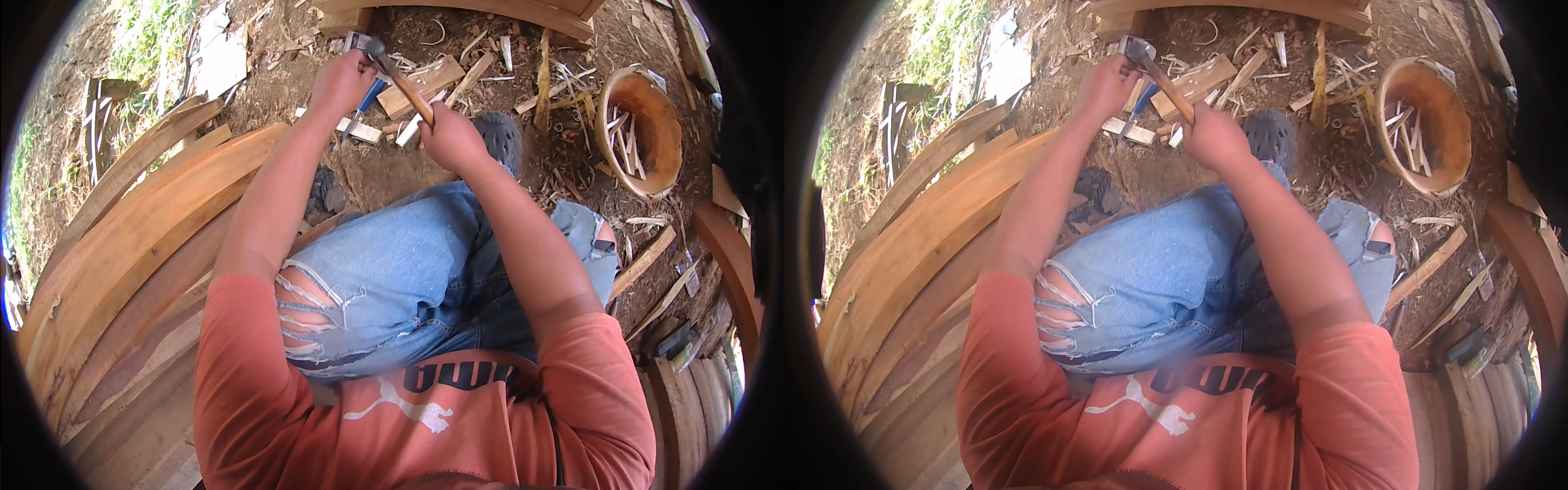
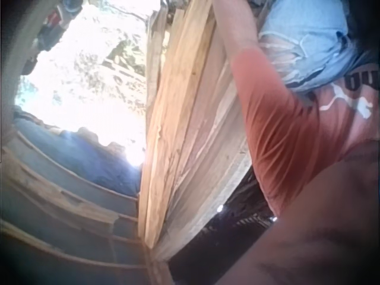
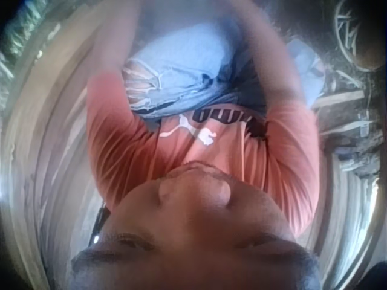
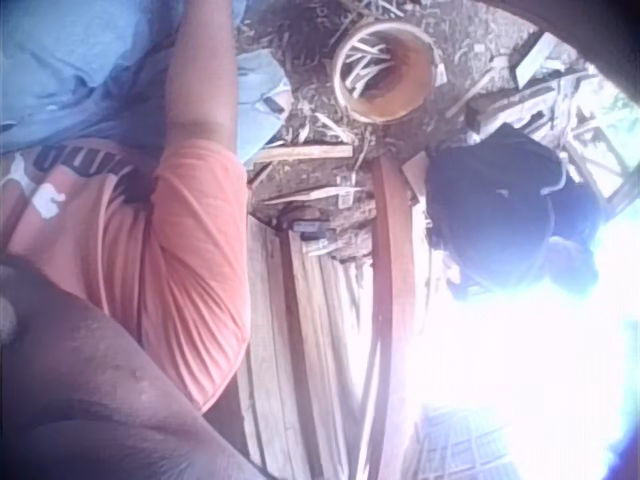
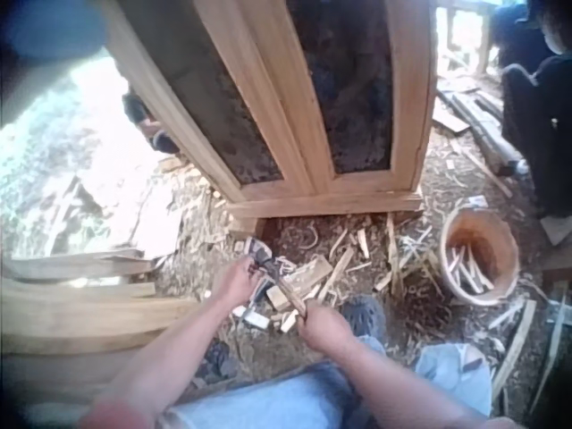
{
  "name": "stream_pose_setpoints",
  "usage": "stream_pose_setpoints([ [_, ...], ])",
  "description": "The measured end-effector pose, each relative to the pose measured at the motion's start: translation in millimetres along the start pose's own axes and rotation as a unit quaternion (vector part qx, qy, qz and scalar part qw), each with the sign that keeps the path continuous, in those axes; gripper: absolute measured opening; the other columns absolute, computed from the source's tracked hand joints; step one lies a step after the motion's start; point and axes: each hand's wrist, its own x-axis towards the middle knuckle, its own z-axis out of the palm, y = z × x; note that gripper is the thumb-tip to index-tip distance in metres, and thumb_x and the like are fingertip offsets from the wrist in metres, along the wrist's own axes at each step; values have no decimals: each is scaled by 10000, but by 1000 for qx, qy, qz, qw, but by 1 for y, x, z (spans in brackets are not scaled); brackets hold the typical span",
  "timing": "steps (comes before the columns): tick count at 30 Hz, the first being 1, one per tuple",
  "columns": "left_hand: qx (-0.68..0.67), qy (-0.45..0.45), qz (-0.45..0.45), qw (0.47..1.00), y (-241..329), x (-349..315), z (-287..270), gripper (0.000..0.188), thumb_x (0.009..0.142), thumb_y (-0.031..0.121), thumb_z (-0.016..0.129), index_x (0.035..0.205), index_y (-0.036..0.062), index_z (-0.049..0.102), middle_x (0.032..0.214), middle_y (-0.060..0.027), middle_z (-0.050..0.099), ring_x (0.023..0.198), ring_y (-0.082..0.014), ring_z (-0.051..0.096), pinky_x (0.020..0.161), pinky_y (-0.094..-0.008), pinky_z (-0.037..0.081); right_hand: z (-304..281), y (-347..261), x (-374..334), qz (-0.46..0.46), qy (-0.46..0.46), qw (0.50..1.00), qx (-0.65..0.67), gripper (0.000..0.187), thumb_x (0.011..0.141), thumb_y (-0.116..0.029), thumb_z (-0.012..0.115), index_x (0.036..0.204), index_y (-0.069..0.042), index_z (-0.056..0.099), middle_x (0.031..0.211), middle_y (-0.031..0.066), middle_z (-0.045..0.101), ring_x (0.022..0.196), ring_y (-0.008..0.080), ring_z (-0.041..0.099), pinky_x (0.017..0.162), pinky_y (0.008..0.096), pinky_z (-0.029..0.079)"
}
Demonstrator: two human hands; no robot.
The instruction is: The person sits on the ground and smooths a small wooden stick with a hand plane, then uses a hammer to drive nails into a wooden frame. The person handles the stick, plane, and hammer while working on the frame.
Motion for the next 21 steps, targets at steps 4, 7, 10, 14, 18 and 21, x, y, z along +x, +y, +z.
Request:
stream_pose_setpoints([
  [4, -14, -15, -12, 1000, 4, -6, -5, 243, 1005, 249, 779, 1141, 49, 753, 1062, -160, 820, 995, -310, 797, 883, -426, 626, 16, 37, 7, 46, 10, 999, 6, 359, 1045, -327, 682, 1189, 0, 652, 1030, 301, 749, 1000, 513, 717, 901, 574, 564],
  [7, -2, -23, -15, 1000, 4, -7, -6, 250, 1021, 248, 776, 1164, 44, 747, 1081, -155, 824, 1008, -285, 806, 890, -405, 632, -7, 17, 12, 35, 26, 999, 32, 370, 1041, -312, 647, 1199, 22, 663, 1070, 295, 756, 1045, 490, 730, 927, 570, 571],
  [10, -3, -22, -12, 1000, 5, -5, -6, 250, 1020, 249, 777, 1166, 49, 748, 1091, -154, 825, 1012, -283, 809, 891, -402, 633, -20, -11, 6, 3, 54, 994, 97, 363, 1036, -303, 648, 1191, 24, 667, 1069, 294, 756, 1052, 484, 730, 936, 564, 574],
  [14, 27, -51, -10, 998, 22, -2, -13, 259, 1012, 241, 780, 1174, 43, 748, 1096, -152, 827, 1019, -280, 811, 893, -399, 634, 3, 9, 8, 22, -1, 1000, 22, 353, 1048, -327, 673, 1187, -3, 666, 1056, 291, 754, 1040, 492, 728, 919, 554, 570],
  [18, 4, -32, -32, 999, 9, -4, -9, 257, 1010, 242, 776, 1167, 41, 750, 1085, -153, 827, 1022, -288, 810, 897, -413, 631, 9, 8, 6, 8, 17, 999, 28, 352, 1039, -319, 683, 1165, 9, 656, 1049, 278, 758, 1023, 487, 728, 913, 562, 567],
  [21, 20, -29, -21, 999, 8, -5, -7, 255, 1011, 242, 774, 1162, 38, 751, 1080, -153, 827, 1022, -291, 808, 904, -413, 629, -1, -7, -3, 2, 12, 1000, 26, 342, 1024, -300, 654, 1176, 7, 668, 1058, 277, 762, 1033, 480, 734, 933, 576, 574],
])
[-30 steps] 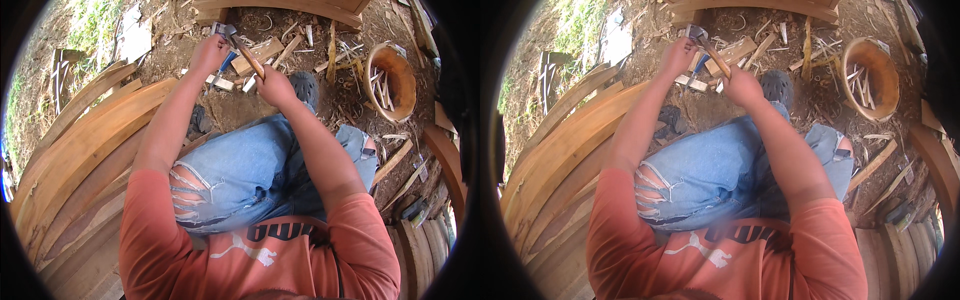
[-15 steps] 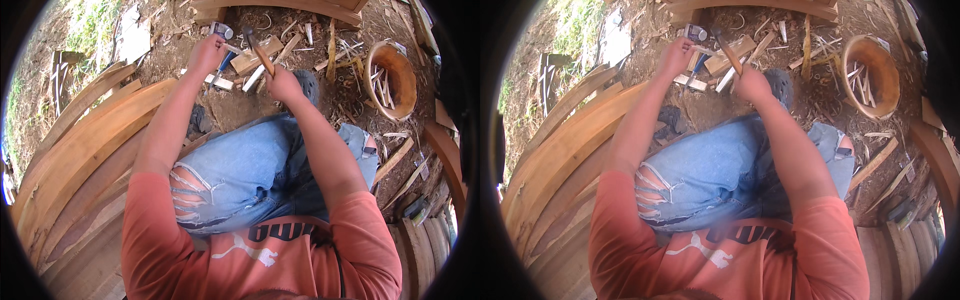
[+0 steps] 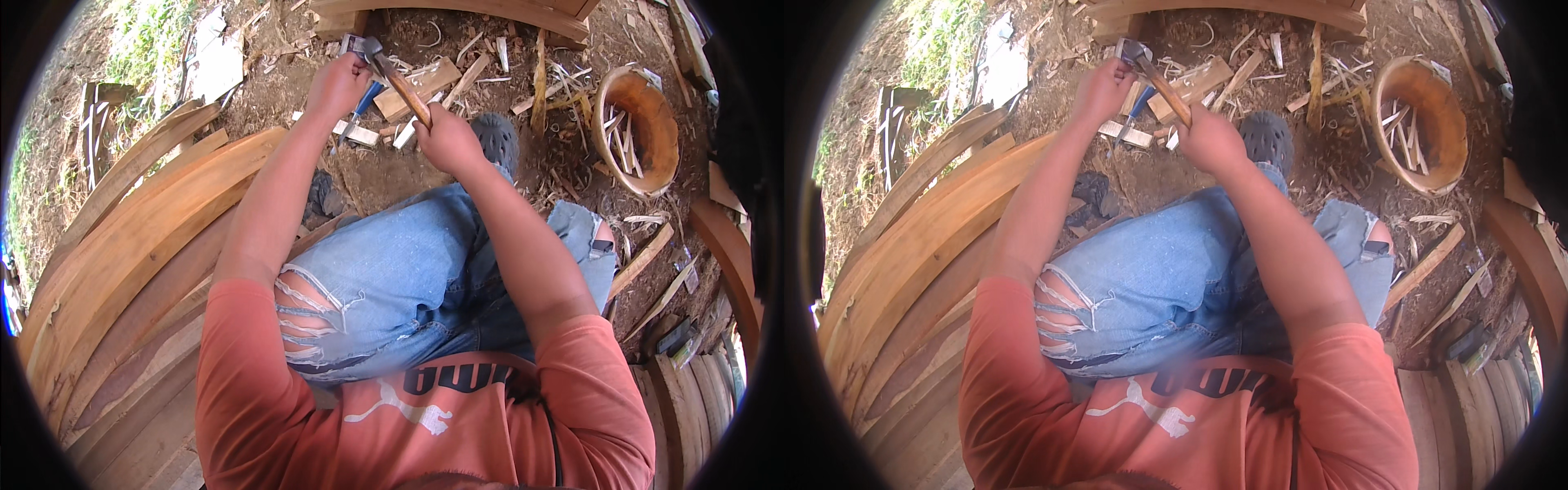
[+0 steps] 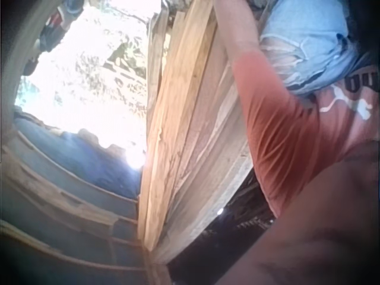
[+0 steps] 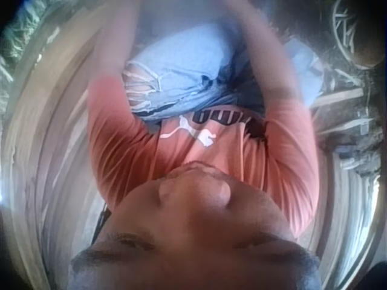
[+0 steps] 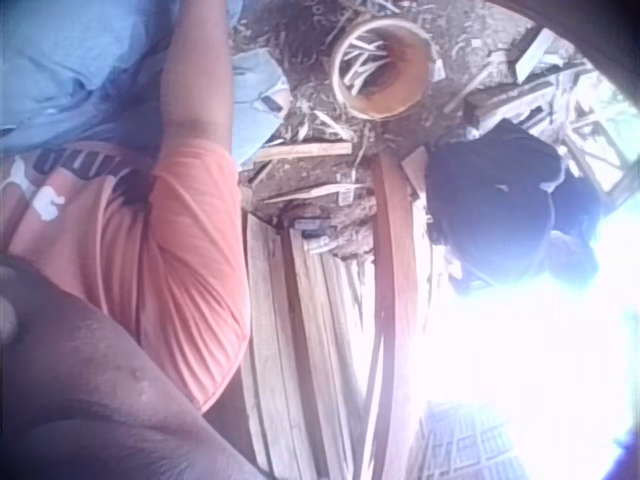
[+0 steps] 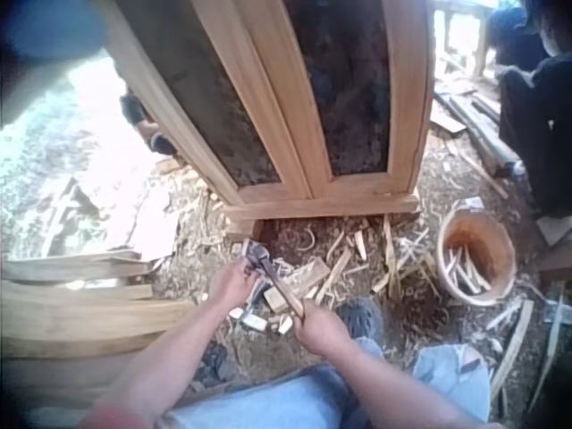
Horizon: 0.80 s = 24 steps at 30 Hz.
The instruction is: The person sits on the ground and smooths a small wooden stick with a hand plane, then uses a hammer to drive nails into a wooden frame. The person handles the stick, plane, and hammer while working on the frame.
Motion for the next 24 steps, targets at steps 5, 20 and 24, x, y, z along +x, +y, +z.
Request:
stream_pose_setpoints([
  [5, -11, -6, 10, 1000, 14, 0, -6, 257, 1017, 235, 767, 1161, 23, 747, 1085, -150, 827, 1022, -292, 805, 913, -408, 624, 5, 10, 6, 5, 3, 1000, -6, 343, 1024, -306, 653, 1173, 3, 662, 1041, 278, 760, 1009, 480, 736, 917, 585, 573],
  [20, -32, -11, -1, 999, -1, 0, 0, 299, 1026, 276, 770, 1218, 49, 743, 1132, -172, 817, 1039, -285, 806, 914, -402, 628, 24, 46, 8, 55, 1, 997, -44, 345, 1037, -316, 641, 1206, -16, 653, 1031, 264, 765, 995, 467, 744, 886, 581, 580],
  [24, -48, 40, 9, 998, -14, -1, 10, 232, 997, 270, 791, 1128, 80, 766, 1023, -110, 826, 937, -284, 804, 836, -421, 623, 3, 28, 15, 60, 18, 998, -7, 361, 1041, -319, 638, 1224, -8, 656, 1065, 273, 767, 1030, 467, 744, 915, 563, 584],
])
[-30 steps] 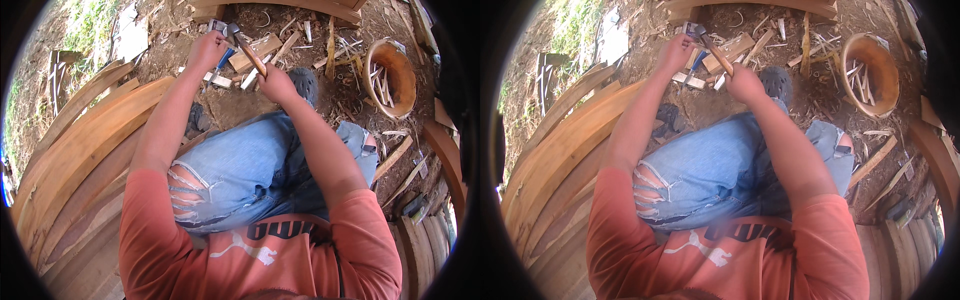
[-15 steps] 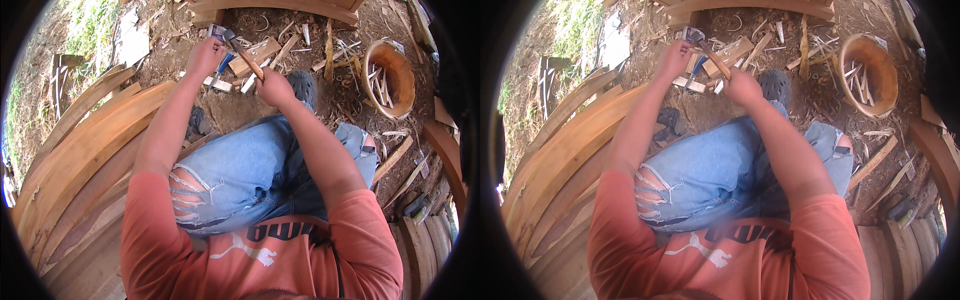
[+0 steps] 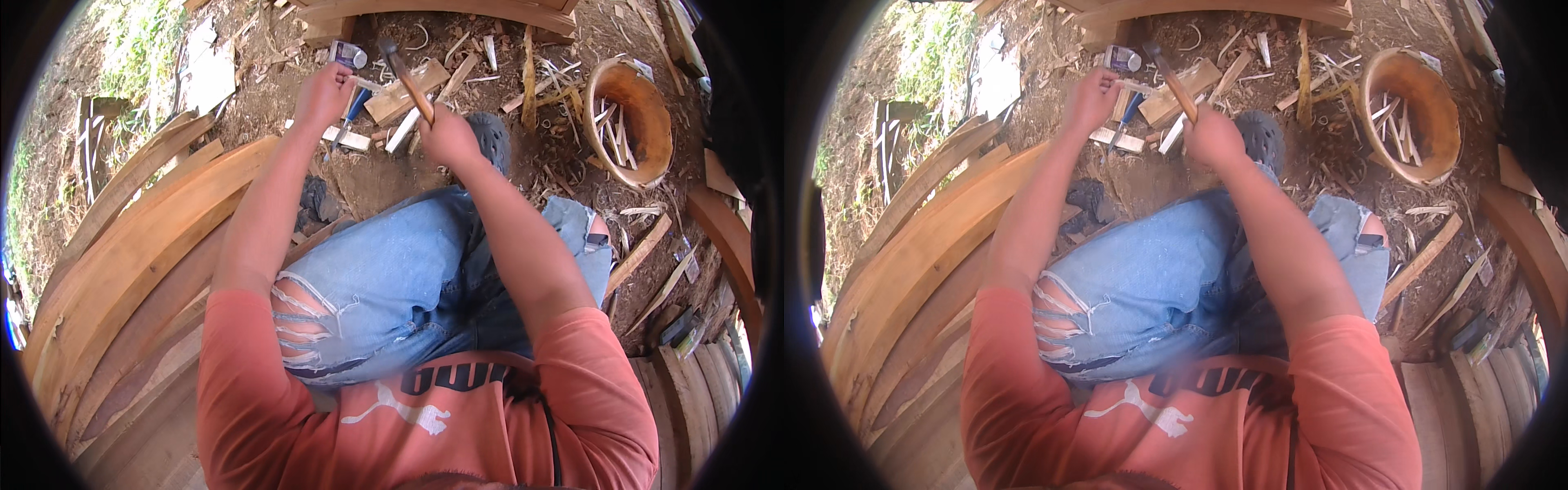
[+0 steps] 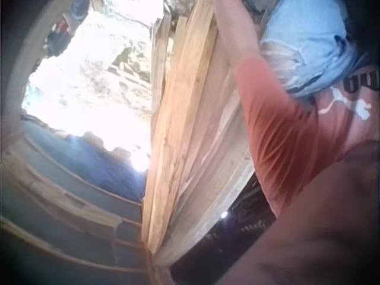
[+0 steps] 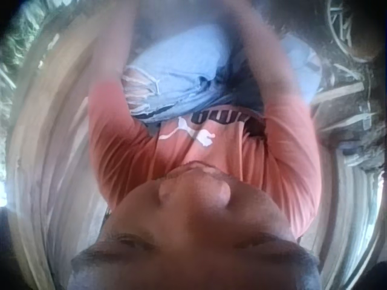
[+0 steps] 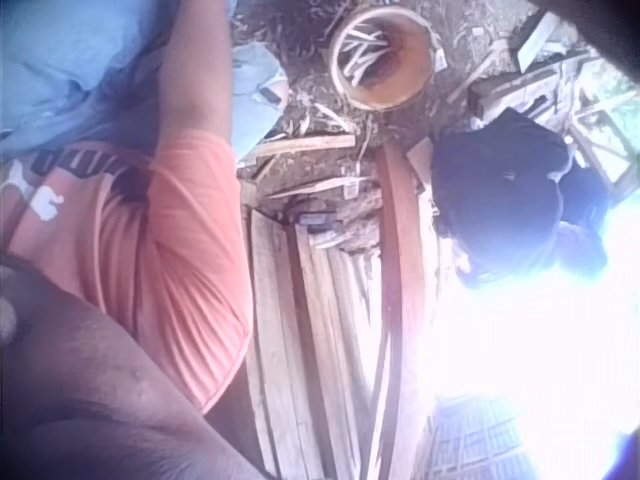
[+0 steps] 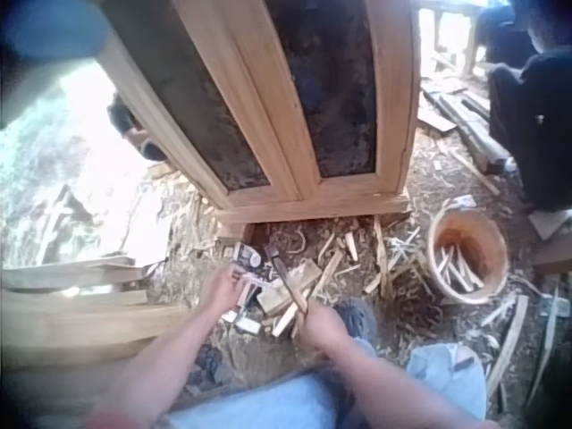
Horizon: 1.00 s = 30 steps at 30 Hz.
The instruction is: The person sits on the ground and smooths a small wooden stick with a hand plane, then uses a hammer to drive nails into a wooden frame. The person handles the stick, plane, and hammer while working on the frame.
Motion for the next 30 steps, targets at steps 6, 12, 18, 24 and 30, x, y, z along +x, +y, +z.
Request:
stream_pose_setpoints([
  [6, 9, -4, 5, 1000, 9, 2, -2, 236, 993, 274, 794, 1130, 85, 765, 1019, -103, 828, 935, -282, 806, 836, -415, 624, -2, -13, -5, -22, -43, 999, 4, 388, 1043, -330, 632, 1242, 1, 662, 1103, 275, 767, 1064, 464, 741, 954, 553, 581],
  [12, 10, -6, 3, 1000, 9, 3, 0, 227, 995, 265, 786, 1120, 76, 768, 1019, -118, 825, 937, -289, 805, 845, -418, 626, 16, 18, 7, -12, -29, 999, -4, 403, 1044, -338, 625, 1250, 7, 657, 1124, 275, 767, 1082, 467, 737, 966, 557, 576],
  [18, 25, -7, 5, 1000, 14, 3, -4, 239, 991, 278, 794, 1113, 74, 773, 1013, -125, 824, 956, -306, 800, 851, -426, 626, 0, -18, -9, -32, -31, 999, 19, 384, 1028, -310, 626, 1243, 6, 657, 1088, 271, 772, 1031, 464, 749, 937, 570, 583],
  [24, 27, 5, -2, 1000, 13, 3, -3, 247, 996, 296, 788, 1113, 79, 774, 1009, -121, 823, 950, -320, 794, 841, -437, 620, 18, 21, 5, -18, -31, 999, -23, 379, 1030, -303, 632, 1240, 11, 657, 1081, 279, 767, 1054, 463, 745, 961, 561, 578],
  [30, 29, -10, -19, 999, 19, 1, -5, 242, 996, 292, 792, 1124, 87, 770, 1002, -114, 821, 953, -317, 791, 847, -426, 620, -3, -24, -9, -51, -6, 998, 40, 390, 1036, -328, 642, 1218, 17, 652, 1093, 283, 762, 1048, 470, 739, 952, 568, 577],
])
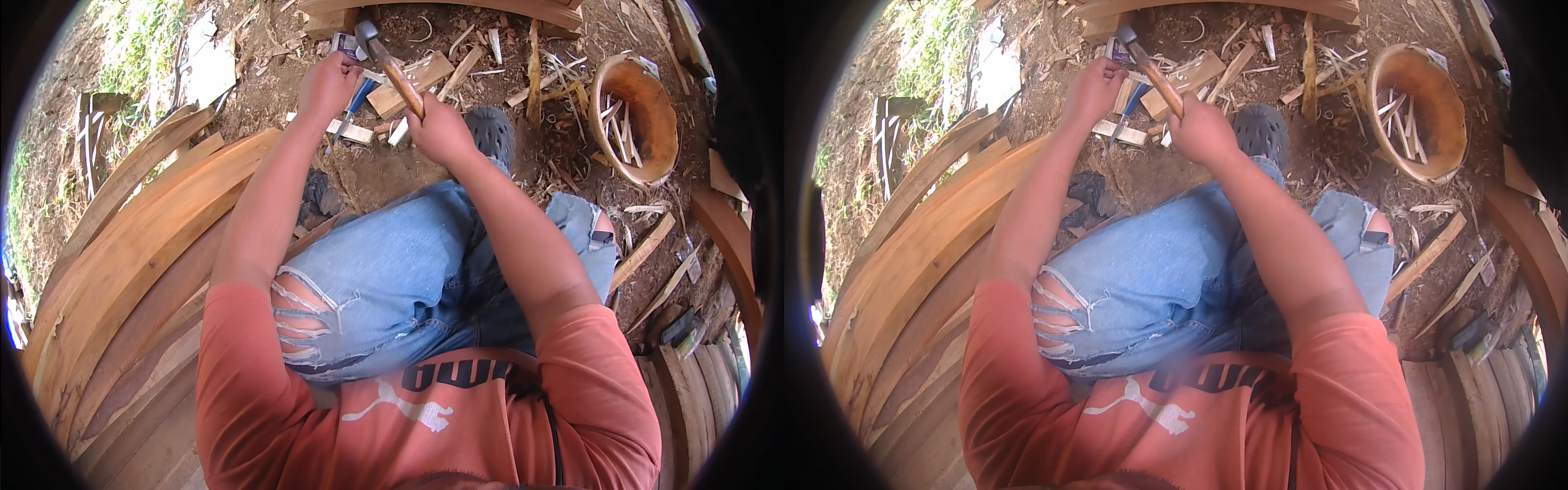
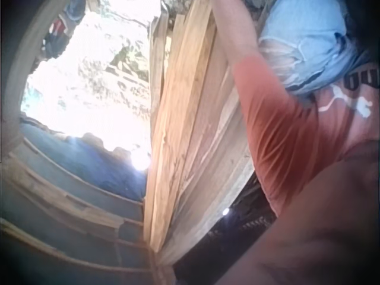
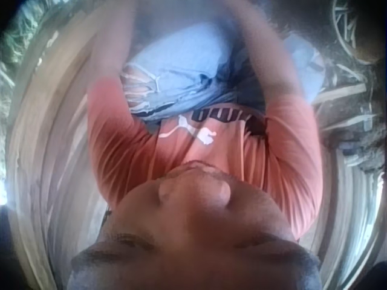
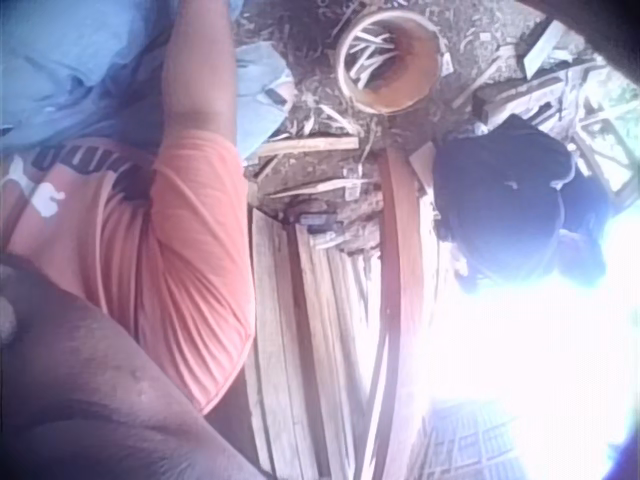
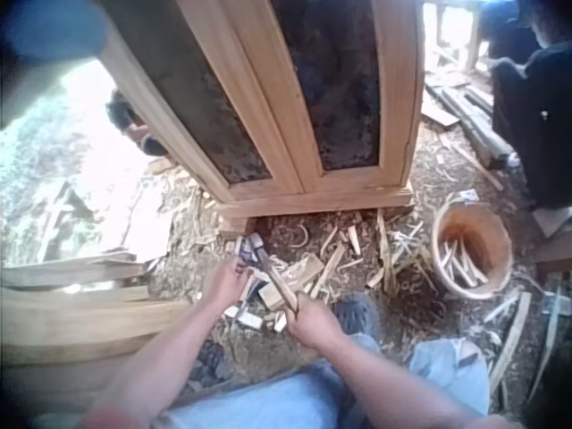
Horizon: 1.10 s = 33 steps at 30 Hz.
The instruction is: The person sits on the ground and smooths a small wooden stick with a hand plane, then uses a hammer to drive nails into a wooden frame. The person handles the stick, plane, and hammer while working on the frame.
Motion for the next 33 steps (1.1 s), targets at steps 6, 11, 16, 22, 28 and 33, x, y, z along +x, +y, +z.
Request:
stream_pose_setpoints([
  [6, -7, -24, 2, 1000, -2, 0, -2, 275, 1025, 276, 764, 1155, 34, 742, 1092, -155, 823, 1016, -291, 808, 894, -412, 624, 10, 22, 3, 5, -17, 999, -36, 353, 1048, -332, 662, 1177, -4, 640, 1025, 279, 758, 984, 493, 727, 896, 582, 565],
  [11, 14, -16, 20, 1000, -6, 0, 0, 244, 1003, 271, 785, 1137, 70, 754, 1055, -135, 821, 966, -296, 804, 854, -422, 625, -1, -2, -5, 4, -12, 1000, -12, 347, 1010, -289, 643, 1206, -3, 657, 1075, 271, 761, 1029, 464, 738, 932, 572, 578],
  [16, -15, 3, 17, 1000, -13, 3, 5, 225, 996, 272, 791, 1121, 88, 762, 1030, -114, 822, 941, -297, 801, 831, -421, 626, 16, 34, 4, 16, -17, 999, -37, 357, 1037, -335, 668, 1197, -18, 634, 1012, 279, 758, 975, 492, 731, 890, 593, 568],
  [22, 24, 9, 37, 999, -15, 4, 5, 232, 1000, 285, 789, 1109, 82, 757, 1011, -121, 820, 928, -308, 796, 815, -426, 619, -3, -3, -5, 3, -15, 1000, -18, 343, 1025, -317, 646, 1219, -34, 658, 1079, 262, 764, 1036, 445, 743, 928, 565, 583],
  [28, -22, -2, 10, 1000, -3, -1, -1, 209, 995, 251, 796, 1111, 82, 753, 1014, -121, 820, 923, -301, 798, 821, -425, 618, 28, 57, 7, 37, -14, 998, -54, 331, 1042, -322, 657, 1175, -19, 641, 1021, 271, 761, 972, 488, 732, 875, 592, 570],
  [33, 18, -26, 18, 999, -4, 1, -2, 268, 1027, 266, 765, 1191, 57, 737, 1098, -148, 821, 998, -287, 806, 885, -416, 626, 6, 23, 3, 35, -23, 998, -41, 338, 1026, -322, 657, 1201, -33, 673, 1124, 242, 770, 1076, 447, 736, 961, 554, 577],
])
